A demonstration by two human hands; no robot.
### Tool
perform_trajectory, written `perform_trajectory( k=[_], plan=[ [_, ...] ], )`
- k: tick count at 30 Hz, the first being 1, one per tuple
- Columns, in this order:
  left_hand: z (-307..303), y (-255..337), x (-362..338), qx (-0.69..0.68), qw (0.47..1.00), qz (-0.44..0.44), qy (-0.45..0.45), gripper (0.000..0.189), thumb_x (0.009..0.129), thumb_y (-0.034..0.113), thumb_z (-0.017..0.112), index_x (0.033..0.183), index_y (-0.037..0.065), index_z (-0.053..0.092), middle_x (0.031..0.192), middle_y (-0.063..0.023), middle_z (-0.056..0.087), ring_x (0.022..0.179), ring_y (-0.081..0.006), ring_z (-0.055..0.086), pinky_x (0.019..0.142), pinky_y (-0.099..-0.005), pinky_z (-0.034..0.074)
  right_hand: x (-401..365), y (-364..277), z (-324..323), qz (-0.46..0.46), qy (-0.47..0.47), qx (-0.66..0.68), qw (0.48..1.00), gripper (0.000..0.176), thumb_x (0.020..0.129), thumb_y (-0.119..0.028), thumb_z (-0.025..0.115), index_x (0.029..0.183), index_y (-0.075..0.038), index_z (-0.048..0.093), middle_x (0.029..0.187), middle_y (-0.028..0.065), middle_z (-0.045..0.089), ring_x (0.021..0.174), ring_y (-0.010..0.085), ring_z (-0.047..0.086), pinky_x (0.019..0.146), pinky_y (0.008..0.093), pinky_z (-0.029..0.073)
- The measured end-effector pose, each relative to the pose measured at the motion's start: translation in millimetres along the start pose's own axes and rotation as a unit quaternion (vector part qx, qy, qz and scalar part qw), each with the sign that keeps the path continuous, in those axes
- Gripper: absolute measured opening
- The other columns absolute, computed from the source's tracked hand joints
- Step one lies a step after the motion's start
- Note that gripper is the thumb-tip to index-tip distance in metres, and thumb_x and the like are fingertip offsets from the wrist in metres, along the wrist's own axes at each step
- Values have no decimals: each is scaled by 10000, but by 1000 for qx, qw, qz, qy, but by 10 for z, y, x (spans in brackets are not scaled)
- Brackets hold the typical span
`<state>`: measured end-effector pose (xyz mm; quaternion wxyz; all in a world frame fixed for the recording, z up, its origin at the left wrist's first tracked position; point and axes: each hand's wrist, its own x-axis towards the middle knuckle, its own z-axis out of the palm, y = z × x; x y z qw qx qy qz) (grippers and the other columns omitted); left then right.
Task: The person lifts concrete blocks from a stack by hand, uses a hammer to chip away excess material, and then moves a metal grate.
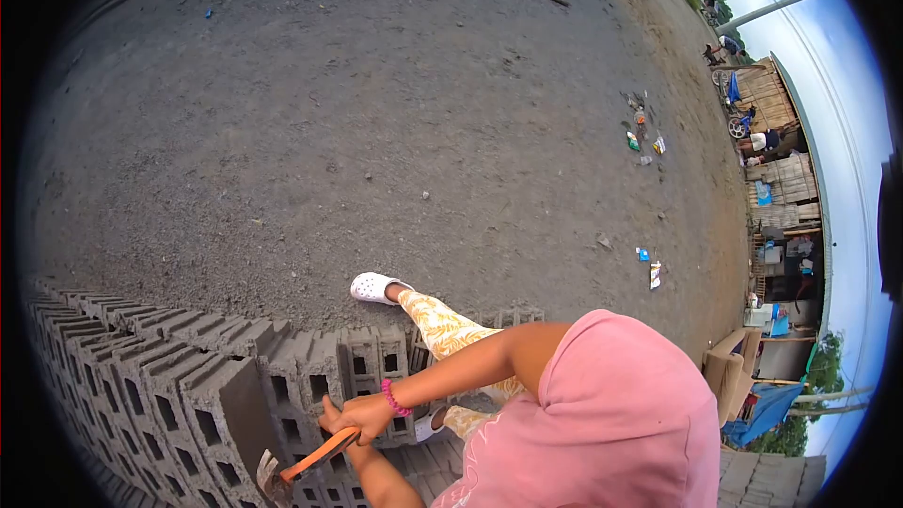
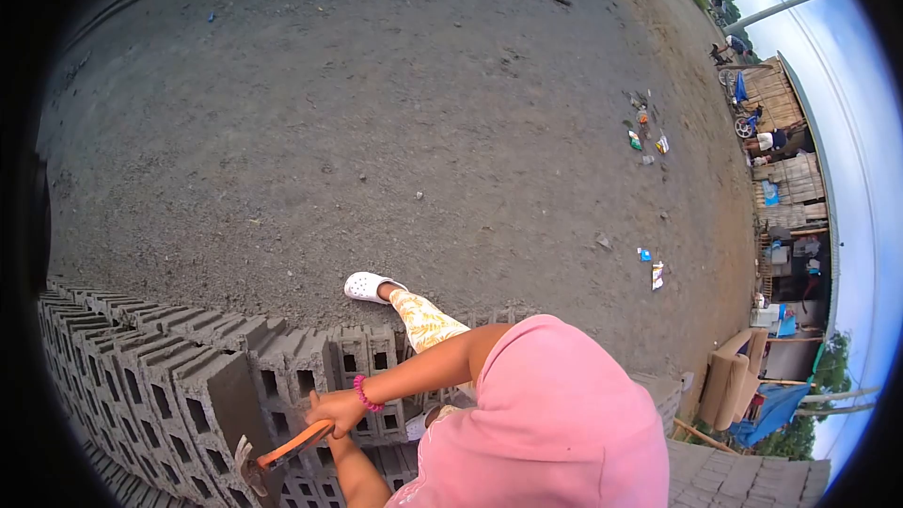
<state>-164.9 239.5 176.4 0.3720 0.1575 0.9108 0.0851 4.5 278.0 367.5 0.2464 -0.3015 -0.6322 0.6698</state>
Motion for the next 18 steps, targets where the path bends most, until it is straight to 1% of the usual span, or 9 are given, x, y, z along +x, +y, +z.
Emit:
perform_trajectory(
  k=[2,5,8,10,12,13,14,17,18],
  plan=[
    [-15,4,-2,-8,1000,3,-2,514,627,480,621,828,7,611,857,-126,604,757,-250,548,675,-377,409,-26,44,47,75,-54,129,987,433,574,-38,551,1002,-66,495,568,100,519,439,209,532,384,315,422],
    [36,-153,220,-19,999,30,-10,508,630,476,621,837,12,612,865,-124,605,763,-249,548,678,-375,409,-181,-144,6,257,-9,224,940,416,605,-13,513,1017,-59,482,500,59,466,377,150,472,336,270,362],
    [207,-549,821,8,995,100,-21,503,632,471,621,847,17,613,873,-121,605,769,-247,549,681,-373,409,-418,194,-9,302,16,152,941,458,625,-13,510,1077,-63,459,504,43,464,372,128,463,323,265,358],
    [332,-644,1088,11,990,138,-26,499,634,468,620,853,20,614,878,-120,606,773,-246,549,683,-372,409,-596,329,-2,326,22,147,933,437,621,-16,511,1054,-57,463,504,43,468,374,127,468,322,270,364],
    [233,-511,710,-74,991,107,-9,408,668,405,606,895,66,606,903,-91,605,773,-228,542,698,-357,406,-654,345,11,349,17,140,926,421,617,-19,513,1034,-53,469,509,51,478,377,131,477,323,274,370],
    [29,-180,234,-113,989,96,-6,366,684,373,599,916,90,602,915,-77,605,773,-218,538,706,-349,404,-658,281,7,358,19,135,924,414,615,-21,515,1026,-51,473,513,58,486,378,135,484,324,276,372],
    [-219,240,-205,33,999,-10,2,319,692,322,600,916,96,590,861,-63,608,771,-189,527,700,-345,403,-642,231,1,364,15,130,922,408,612,-22,516,1018,-49,476,518,65,494,380,139,490,326,277,374],
    [-59,-86,143,-227,970,11,-91,396,650,379,621,923,97,576,848,-72,603,793,-209,534,713,-357,411,-482,117,11,312,6,85,946,358,607,-33,522,964,-29,489,526,91,508,376,158,502,332,288,383],
    [-41,-89,122,-146,986,34,-68,472,634,410,621,938,55,556,866,-120,593,828,-277,554,732,-389,424,-412,140,50,290,9,63,955,287,594,-46,522,879,-13,494,535,114,510,423,211,526,389,331,405]
  ],
)
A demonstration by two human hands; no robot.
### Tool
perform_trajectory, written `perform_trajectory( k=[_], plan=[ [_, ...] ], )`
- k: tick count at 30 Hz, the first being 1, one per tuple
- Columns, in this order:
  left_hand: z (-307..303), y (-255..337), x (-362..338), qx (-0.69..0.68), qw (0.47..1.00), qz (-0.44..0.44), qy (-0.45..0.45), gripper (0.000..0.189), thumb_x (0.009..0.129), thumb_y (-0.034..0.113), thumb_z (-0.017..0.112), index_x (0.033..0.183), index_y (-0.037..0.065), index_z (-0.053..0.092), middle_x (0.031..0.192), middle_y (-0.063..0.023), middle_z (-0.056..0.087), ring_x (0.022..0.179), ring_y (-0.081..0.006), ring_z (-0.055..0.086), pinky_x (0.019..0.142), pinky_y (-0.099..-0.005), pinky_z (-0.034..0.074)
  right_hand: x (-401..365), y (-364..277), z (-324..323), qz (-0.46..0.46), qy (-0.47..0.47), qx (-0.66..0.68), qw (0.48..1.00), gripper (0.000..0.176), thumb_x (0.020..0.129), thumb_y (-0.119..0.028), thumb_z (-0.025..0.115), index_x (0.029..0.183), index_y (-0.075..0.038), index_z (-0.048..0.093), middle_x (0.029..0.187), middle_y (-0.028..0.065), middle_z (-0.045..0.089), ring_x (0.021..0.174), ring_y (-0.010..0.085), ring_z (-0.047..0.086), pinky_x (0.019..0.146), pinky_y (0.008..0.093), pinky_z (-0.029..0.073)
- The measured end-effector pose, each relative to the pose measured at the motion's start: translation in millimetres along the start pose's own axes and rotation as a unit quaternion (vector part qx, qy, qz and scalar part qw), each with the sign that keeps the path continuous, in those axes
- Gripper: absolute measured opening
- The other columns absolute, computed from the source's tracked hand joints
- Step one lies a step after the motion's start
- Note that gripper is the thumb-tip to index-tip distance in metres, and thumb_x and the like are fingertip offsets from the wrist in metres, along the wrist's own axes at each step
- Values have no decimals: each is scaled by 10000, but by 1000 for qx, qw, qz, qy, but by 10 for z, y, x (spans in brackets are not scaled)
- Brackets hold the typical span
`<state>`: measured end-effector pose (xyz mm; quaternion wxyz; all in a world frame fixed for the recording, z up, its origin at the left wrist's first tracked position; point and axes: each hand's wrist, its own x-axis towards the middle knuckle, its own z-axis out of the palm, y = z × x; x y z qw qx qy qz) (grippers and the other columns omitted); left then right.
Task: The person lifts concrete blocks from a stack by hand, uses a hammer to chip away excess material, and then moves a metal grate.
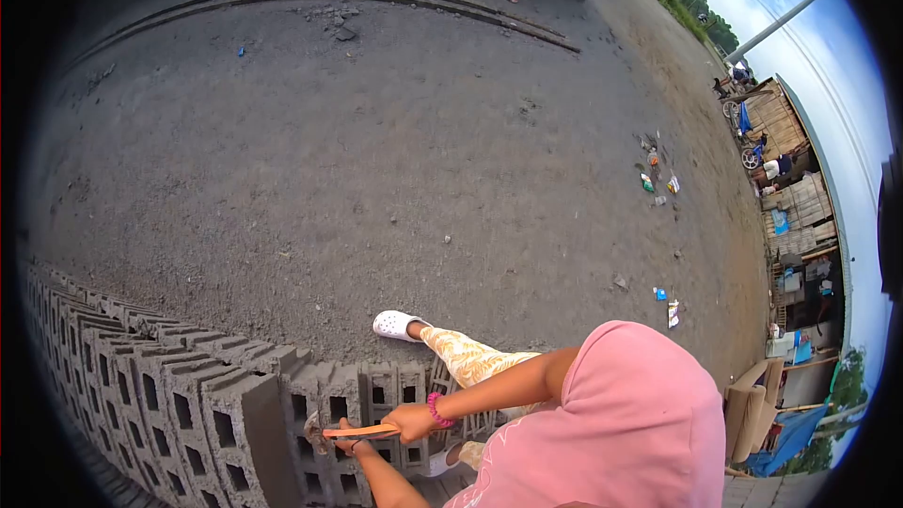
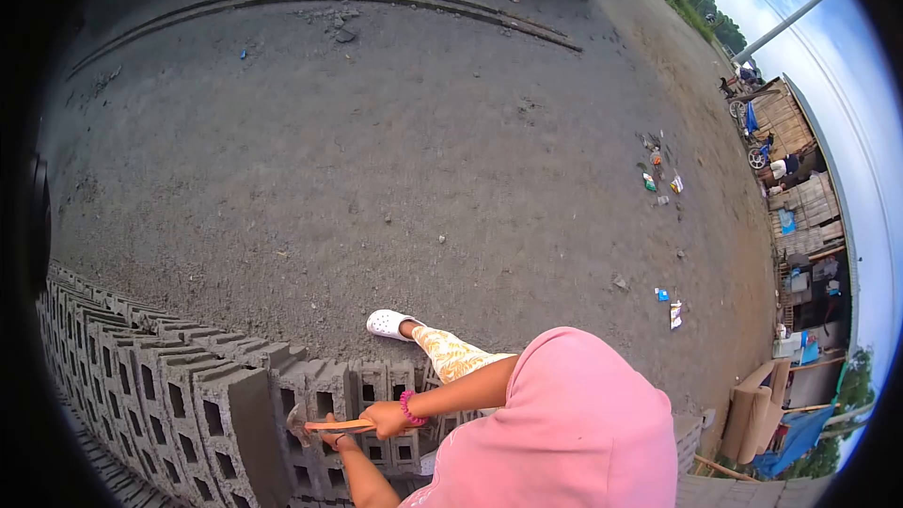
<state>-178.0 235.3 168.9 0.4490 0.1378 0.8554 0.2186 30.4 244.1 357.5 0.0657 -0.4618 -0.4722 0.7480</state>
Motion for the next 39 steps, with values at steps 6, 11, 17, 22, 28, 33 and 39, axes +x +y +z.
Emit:
perform_trajectory(
  k=[6,11,17,22,28,33,39],
  plan=[
    [121,-3,-45,-5,993,-35,109,365,680,395,606,678,38,530,630,-106,550,523,-246,513,514,-375,456,106,-305,-61,-175,64,-191,964,231,596,-83,544,812,-43,470,585,159,520,588,360,529,528,434,390],
    [2,157,-238,272,954,44,115,551,700,475,552,868,-49,561,812,-194,602,751,-351,569,723,-437,416,145,-156,-152,-95,64,-257,960,256,682,-149,584,866,-51,436,600,167,537,622,365,546,537,432,405],
    [47,189,-192,247,948,42,197,440,569,405,554,687,-17,591,695,-191,600,683,-301,576,781,-327,370,235,620,-387,33,141,-258,955,283,734,-238,560,835,8,466,627,236,535,633,393,549,575,425,419],
    [11,166,-190,216,960,40,172,400,565,389,571,658,0,589,648,-191,595,631,-300,570,777,-315,367,313,581,-327,-8,155,-268,951,289,766,-265,563,811,7,476,548,185,492,519,291,540,474,355,399],
    [-34,169,-231,192,964,54,176,391,568,386,585,664,7,594,666,-174,602,656,-293,567,779,-311,350,394,348,-140,-185,213,-272,920,267,760,-208,590,955,-54,493,714,185,533,569,327,555,490,348,428],
    [-27,144,-233,201,964,57,165,397,604,397,602,706,13,597,675,-168,607,655,-285,573,796,-312,341,730,800,-219,-152,260,-326,896,259,767,-230,578,934,-58,481,686,208,544,595,364,551,501,402,423],
    [-12,124,-211,188,967,71,154,398,597,389,593,688,2,599,672,-175,604,659,-285,575,794,-327,342,649,594,-280,-105,251,-273,922,239,791,-259,549,879,-45,486,571,172,531,493,312,542,458,367,409]
  ],
)
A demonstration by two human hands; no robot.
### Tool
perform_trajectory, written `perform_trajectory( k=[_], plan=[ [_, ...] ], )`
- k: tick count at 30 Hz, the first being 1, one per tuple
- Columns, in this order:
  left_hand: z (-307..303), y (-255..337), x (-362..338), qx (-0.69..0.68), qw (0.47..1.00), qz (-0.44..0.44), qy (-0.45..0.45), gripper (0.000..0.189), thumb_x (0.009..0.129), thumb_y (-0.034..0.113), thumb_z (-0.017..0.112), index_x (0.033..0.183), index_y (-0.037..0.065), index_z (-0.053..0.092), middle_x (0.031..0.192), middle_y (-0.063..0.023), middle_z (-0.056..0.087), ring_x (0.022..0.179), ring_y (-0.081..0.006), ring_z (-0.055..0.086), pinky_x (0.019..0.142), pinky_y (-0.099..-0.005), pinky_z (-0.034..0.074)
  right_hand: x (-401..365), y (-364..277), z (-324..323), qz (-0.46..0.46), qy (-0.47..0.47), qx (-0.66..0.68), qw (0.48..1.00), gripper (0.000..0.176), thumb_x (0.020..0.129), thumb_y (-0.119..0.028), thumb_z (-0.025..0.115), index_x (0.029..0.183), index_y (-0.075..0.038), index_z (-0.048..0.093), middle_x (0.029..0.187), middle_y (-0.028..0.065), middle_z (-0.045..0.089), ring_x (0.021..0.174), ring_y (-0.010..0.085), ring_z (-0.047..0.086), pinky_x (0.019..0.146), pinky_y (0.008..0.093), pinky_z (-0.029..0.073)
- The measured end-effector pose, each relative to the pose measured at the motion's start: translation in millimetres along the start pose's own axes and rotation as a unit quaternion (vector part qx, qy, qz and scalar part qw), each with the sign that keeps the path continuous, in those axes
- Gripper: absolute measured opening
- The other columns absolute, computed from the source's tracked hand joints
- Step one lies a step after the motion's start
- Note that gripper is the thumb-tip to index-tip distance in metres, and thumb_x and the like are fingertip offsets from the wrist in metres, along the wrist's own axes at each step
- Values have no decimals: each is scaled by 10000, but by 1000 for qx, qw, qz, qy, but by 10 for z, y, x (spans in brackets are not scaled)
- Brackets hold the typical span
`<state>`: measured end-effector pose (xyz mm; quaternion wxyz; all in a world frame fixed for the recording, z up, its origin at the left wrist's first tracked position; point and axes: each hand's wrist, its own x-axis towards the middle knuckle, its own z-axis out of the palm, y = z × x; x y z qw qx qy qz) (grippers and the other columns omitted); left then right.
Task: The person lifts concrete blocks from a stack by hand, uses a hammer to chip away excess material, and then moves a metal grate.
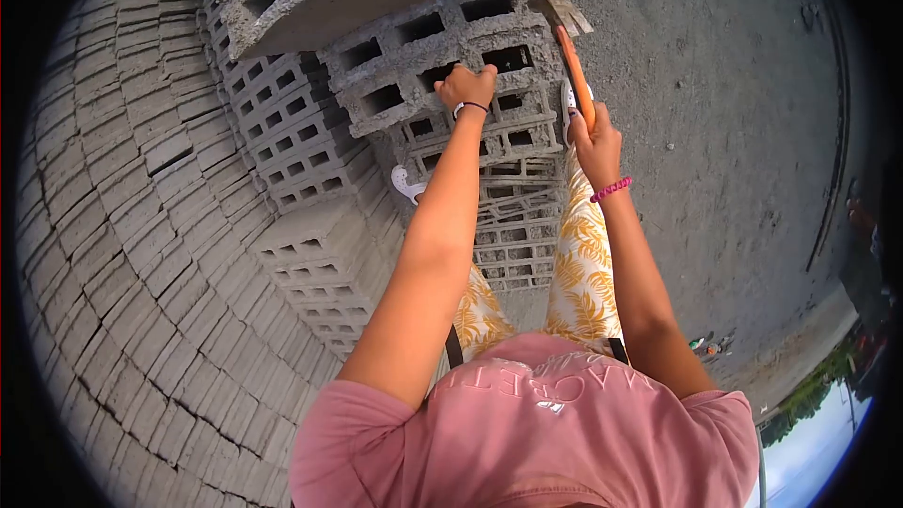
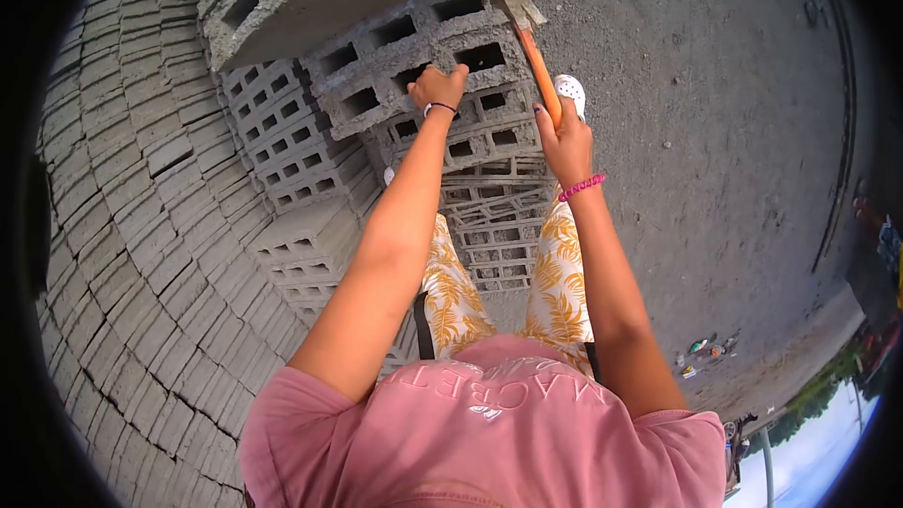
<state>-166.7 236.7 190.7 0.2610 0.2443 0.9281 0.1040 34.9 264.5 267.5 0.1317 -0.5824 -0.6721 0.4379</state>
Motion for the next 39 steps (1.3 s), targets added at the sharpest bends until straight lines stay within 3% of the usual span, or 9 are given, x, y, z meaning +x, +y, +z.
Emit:
perform_trajectory(
  k=[5,9,16,18,24,28,29,34,39],
  plan=[
    [62,-19,19,18,999,-12,24,399,603,395,580,686,5,601,679,-167,606,634,-290,555,794,-323,342,-71,-218,68,-135,84,68,985,248,790,-242,553,906,-35,478,556,151,536,509,278,564,468,345,419],
    [16,3,-8,8,1000,-13,14,380,613,398,585,653,21,602,632,-154,599,615,-277,562,792,-315,337,84,33,298,-17,-105,-119,987,319,778,-279,554,979,-51,455,655,201,573,629,373,562,538,423,429],
    [179,-143,-8,11,990,88,106,302,631,389,585,662,89,613,649,-117,606,620,-266,575,716,-316,339,-135,-334,421,-177,-65,-48,981,303,769,-250,556,952,-31,456,664,192,573,640,359,570,550,408,450],
    [72,-39,64,63,996,11,-55,344,655,434,559,834,141,584,643,-60,614,636,-252,564,695,-339,348,-55,-238,545,-96,-126,-88,983,283,767,-245,556,922,-31,454,668,197,571,645,368,563,555,418,446],
    [-132,16,-65,-19,999,0,-47,535,606,404,598,968,16,533,759,-138,620,757,-240,586,772,-314,350,-127,-503,538,-144,-104,-37,983,297,782,-286,525,925,-36,451,658,217,563,650,388,551,553,448,436],
    [1,-48,16,9,999,27,-36,449,603,426,581,890,82,562,695,-107,625,671,-258,592,748,-343,337,40,-253,701,-79,-153,-182,968,287,777,-271,536,905,-33,440,662,219,562,640,384,554,547,443,439],
    [133,-100,9,-21,997,45,62,436,598,434,585,869,93,563,693,-86,627,677,-242,595,740,-346,335,42,-413,618,-80,-166,-182,966,274,774,-263,543,883,-34,442,662,212,563,635,380,555,540,434,440],
    [-28,-40,-36,-41,999,6,-10,465,570,430,564,698,-16,595,765,-173,600,794,-301,527,741,-337,359,10,-664,565,-185,-150,-60,969,278,779,-282,535,864,-33,441,647,206,562,625,382,551,542,440,436],
    [72,-71,39,10,1000,18,15,380,590,461,543,508,89,559,540,-81,577,538,-223,547,689,-296,338,476,-593,554,-201,-230,-225,925,288,775,-312,532,808,-48,422,637,199,565,633,374,557,551,451,437]
  ],
)
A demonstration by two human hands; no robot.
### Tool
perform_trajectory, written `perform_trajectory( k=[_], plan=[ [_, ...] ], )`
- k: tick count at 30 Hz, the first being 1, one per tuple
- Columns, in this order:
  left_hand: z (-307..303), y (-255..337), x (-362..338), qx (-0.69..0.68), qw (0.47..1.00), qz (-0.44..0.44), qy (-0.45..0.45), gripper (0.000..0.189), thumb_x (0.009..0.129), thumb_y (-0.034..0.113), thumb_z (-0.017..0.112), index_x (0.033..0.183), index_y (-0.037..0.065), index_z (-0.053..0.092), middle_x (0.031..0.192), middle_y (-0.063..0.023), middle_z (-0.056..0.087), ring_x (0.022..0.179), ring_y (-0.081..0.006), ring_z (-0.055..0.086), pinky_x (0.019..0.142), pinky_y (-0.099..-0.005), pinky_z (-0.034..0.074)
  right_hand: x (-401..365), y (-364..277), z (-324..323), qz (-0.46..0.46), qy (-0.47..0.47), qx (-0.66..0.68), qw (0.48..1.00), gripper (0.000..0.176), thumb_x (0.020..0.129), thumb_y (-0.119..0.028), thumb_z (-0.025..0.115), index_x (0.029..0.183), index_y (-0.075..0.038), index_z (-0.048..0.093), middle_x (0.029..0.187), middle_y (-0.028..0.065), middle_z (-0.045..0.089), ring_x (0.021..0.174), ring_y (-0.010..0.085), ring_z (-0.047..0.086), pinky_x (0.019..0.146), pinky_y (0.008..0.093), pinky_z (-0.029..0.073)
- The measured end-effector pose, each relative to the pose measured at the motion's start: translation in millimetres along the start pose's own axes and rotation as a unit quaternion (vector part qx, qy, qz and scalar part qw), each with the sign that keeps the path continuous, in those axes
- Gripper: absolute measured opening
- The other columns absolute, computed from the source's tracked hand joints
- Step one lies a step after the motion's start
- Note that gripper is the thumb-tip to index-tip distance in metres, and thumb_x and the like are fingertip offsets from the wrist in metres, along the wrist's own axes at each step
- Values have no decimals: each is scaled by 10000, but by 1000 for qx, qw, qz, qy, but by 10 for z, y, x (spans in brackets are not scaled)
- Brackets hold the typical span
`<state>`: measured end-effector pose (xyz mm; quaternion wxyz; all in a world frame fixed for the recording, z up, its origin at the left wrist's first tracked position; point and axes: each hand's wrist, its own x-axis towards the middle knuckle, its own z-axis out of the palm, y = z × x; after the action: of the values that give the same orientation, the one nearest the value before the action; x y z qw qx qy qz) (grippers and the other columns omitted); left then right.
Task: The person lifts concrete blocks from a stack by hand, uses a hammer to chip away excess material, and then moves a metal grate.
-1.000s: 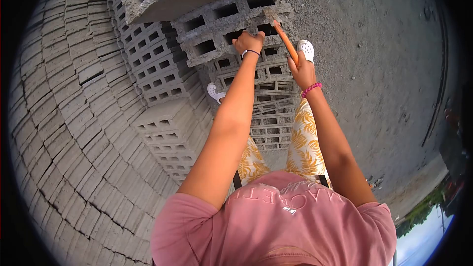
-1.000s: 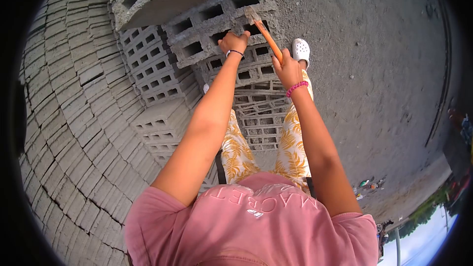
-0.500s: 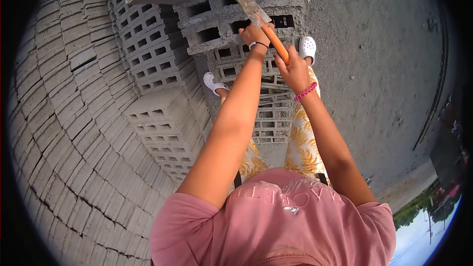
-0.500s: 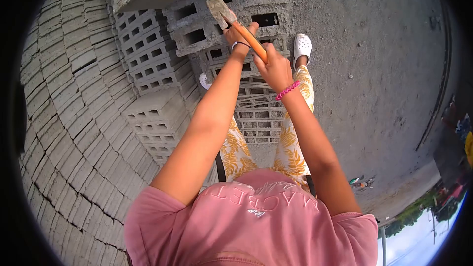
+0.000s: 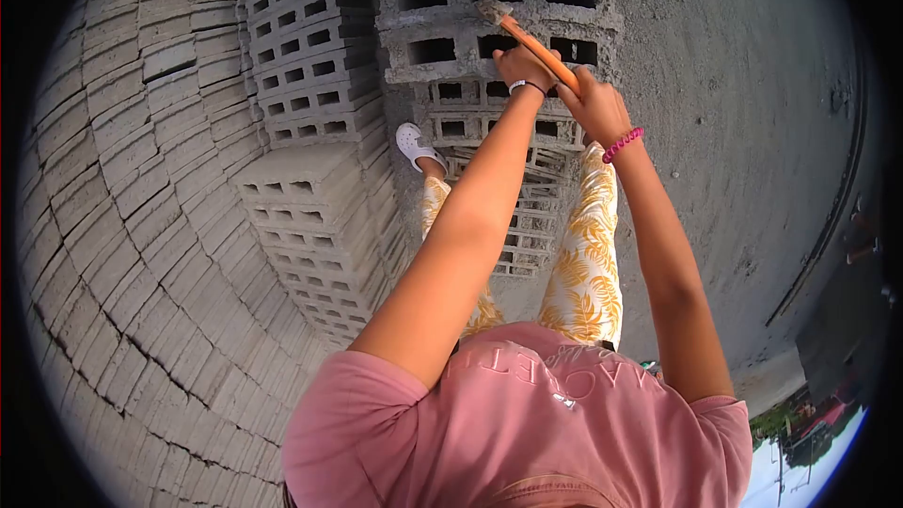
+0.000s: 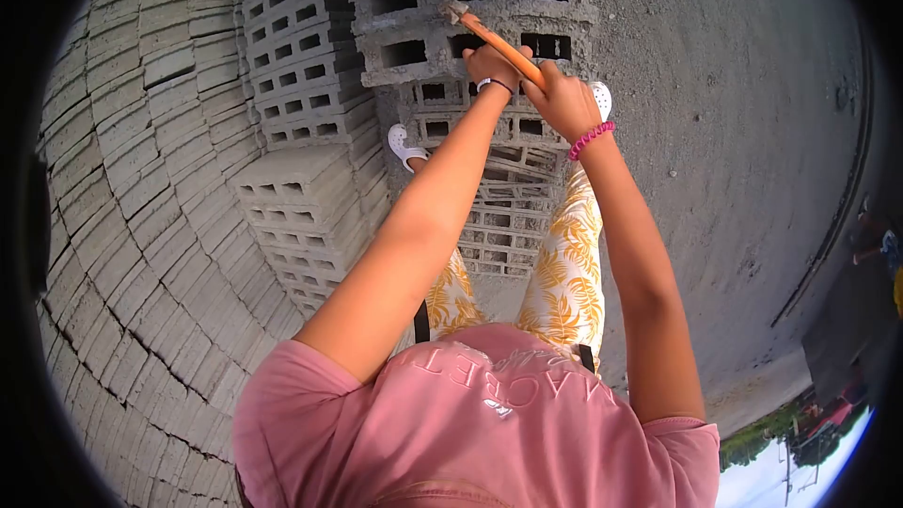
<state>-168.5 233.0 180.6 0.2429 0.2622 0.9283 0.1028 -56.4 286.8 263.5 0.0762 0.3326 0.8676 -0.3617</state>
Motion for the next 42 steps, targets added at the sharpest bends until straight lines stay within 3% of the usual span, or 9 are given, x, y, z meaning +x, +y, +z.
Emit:
perform_trajectory(
  k=[6,9,17,19,29,35,36,39,42],
  plan=[
    [156,-95,-48,-35,991,54,119,393,599,464,606,502,97,500,549,-57,543,613,-214,525,686,-322,328,78,-164,-85,-93,-3,40,995,297,775,-306,538,912,-54,464,651,160,575,614,346,561,538,416,446],
    [149,-71,-8,52,998,29,0,270,609,367,606,561,104,571,591,-41,581,612,-213,552,697,-351,324,311,-58,-120,-45,-78,-35,995,315,784,-336,519,877,-36,490,626,158,572,601,340,563,566,411,444],
    [278,-169,-10,-124,988,40,81,250,639,313,615,608,69,572,614,-104,594,665,-227,594,804,-325,333,231,-455,-180,-152,53,148,976,266,778,-292,553,845,-47,472,540,133,532,495,282,559,469,333,432],
    [259,-113,-12,11,998,27,51,165,616,284,585,531,143,572,620,-52,599,689,-212,595,804,-355,331,432,-194,8,-58,-88,-54,993,281,782,-327,532,853,-59,483,579,147,551,551,300,573,502,369,441],
    [342,-109,-33,-50,987,35,152,140,658,267,565,643,128,575,654,-60,602,695,-215,591,828,-357,336,414,-910,-280,-218,76,142,963,255,756,-262,595,864,-55,493,539,129,526,502,275,558,444,305,419],
    [210,-149,-299,-110,994,-12,17,291,655,372,584,693,83,569,709,-102,586,738,-235,559,814,-346,326,768,-475,-66,-141,-82,-79,983,302,778,-334,535,856,-44,506,590,148,559,574,303,574,527,367,437],
    [244,-201,-531,-103,987,-11,122,311,587,356,636,645,57,572,603,-125,574,661,-261,563,809,-349,321,711,-580,-116,-142,-83,-69,984,303,777,-336,538,851,-44,508,589,147,558,573,302,573,527,365,436],
    [385,-387,-1027,-154,984,-87,6,330,544,320,681,641,15,602,627,-141,593,671,-276,567,845,-362,305,603,-990,-327,-149,-45,50,986,261,804,-291,539,864,-36,533,517,78,509,440,154,512,438,260,413],
    [712,-507,-1118,-185,973,-116,71,308,504,297,695,591,18,599,578,-147,584,623,-291,568,887,-360,283,392,-1203,-507,-148,55,221,962,254,819,-254,542,947,-34,542,534,-13,457,464,22,430,401,194,350]
  ],
)
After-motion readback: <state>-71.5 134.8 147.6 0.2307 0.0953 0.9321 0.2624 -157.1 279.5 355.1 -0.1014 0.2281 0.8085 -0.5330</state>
